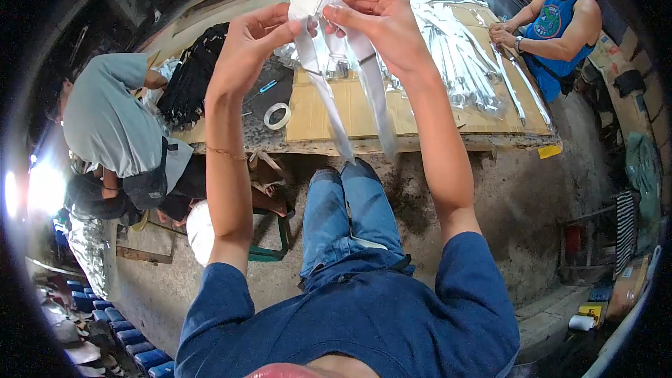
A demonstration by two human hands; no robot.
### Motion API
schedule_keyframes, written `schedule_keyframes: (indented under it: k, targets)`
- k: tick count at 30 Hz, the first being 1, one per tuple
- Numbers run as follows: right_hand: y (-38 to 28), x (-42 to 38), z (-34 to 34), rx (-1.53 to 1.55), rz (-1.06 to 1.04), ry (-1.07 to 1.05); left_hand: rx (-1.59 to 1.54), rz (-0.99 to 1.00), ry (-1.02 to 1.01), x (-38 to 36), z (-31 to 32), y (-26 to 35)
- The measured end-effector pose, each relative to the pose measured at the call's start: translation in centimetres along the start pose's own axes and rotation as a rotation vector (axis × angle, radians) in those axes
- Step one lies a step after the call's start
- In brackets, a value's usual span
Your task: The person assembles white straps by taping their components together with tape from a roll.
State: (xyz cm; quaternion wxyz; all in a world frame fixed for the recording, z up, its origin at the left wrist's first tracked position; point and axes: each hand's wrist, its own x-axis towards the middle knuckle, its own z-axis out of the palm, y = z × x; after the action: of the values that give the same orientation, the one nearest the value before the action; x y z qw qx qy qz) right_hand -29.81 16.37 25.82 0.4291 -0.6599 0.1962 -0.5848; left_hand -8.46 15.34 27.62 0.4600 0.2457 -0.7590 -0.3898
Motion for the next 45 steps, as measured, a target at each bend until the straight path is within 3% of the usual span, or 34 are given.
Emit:
schedule_keyframes:
  k: [5,8,10,13,17,19,22,27,28,30,31,32,33,36,37,39,40,41,43,44,45]
  targets:
    - [0.0,-0.3,0.3,0.046,0.057,-0.057,0.0,-0.029,0.089,0.2,0.6,0.1]
    - [0.3,0.0,-0.1,0.137,0.047,0.025,-0.037,-0.007,0.03,0.1,1.3,0.8]
    - [2.2,1.2,-1.8,0.422,0.083,-0.193,-0.043,-0.01,0.037,0.1,1.7,0.5]
    - [2.4,1.6,-1.2,0.323,0.045,-0.348,-0.057,-0.005,0.051,-0.1,2.0,0.5]
    - [2.8,2.8,-0.1,0.394,-0.109,-0.493,-0.374,0.054,-0.029,-0.1,2.0,-1.1]
    - [2.3,3.5,0.0,0.344,-0.153,-0.513,-0.774,0.053,-0.098,-0.1,2.2,-1.4]
    - [0.8,5.2,1.1,0.287,-0.271,-0.577,-0.951,0.133,-0.214,0.5,3.2,-3.7]
    - [-0.9,6.8,0.6,0.174,-0.241,-0.797,-1.267,0.321,-0.496,1.6,5.0,-4.7]
    - [-0.6,6.9,0.1,0.271,-0.204,-0.895,-1.296,0.316,-0.363,1.2,5.6,-4.7]
    - [-0.6,6.7,-0.1,0.373,-0.163,-0.99,-1.368,0.337,-0.421,1.5,6.5,-4.9]
    - [-0.5,6.5,-0.3,0.309,-0.154,-0.926,-1.437,0.358,-0.481,1.6,6.6,-5.0]
    - [-0.7,6.1,-0.1,0.247,-0.144,-0.862,-1.476,0.285,-0.311,1.1,6.8,-4.8]
    - [-0.9,5.9,0.1,0.249,-0.145,-0.861,-1.475,0.283,-0.31,1.2,6.6,-4.8]
    - [-1.2,5.0,-0.2,0.048,-0.097,-0.562,-1.264,0.278,-0.266,1.1,6.5,-3.5]
    - [-1.1,4.9,-0.3,0.109,-0.099,-0.53,-1.267,0.272,-0.265,1.1,6.4,-3.1]
    - [-1.7,4.4,-0.4,0.017,-0.008,-0.375,-0.821,0.026,0.036,1.2,6.4,-2.5]
    - [-1.8,4.1,0.0,0.009,-0.064,-0.244,-0.669,-0.019,0.149,1.0,6.4,-2.0]
    - [-1.5,4.2,0.4,0.008,-0.066,-0.242,-0.669,-0.018,0.146,0.7,6.4,-1.7]
    - [-0.7,4.2,0.9,-0.194,-0.337,0.046,-0.354,0.011,0.456,0.3,6.2,-1.2]
    - [-2.0,3.7,1.0,-0.488,-0.287,0.119,-0.284,-0.045,0.486,0.1,5.7,-1.5]
    - [-3.7,3.0,1.9,-0.362,-0.163,0.126,-0.282,-0.043,0.482,-0.1,5.5,-1.4]
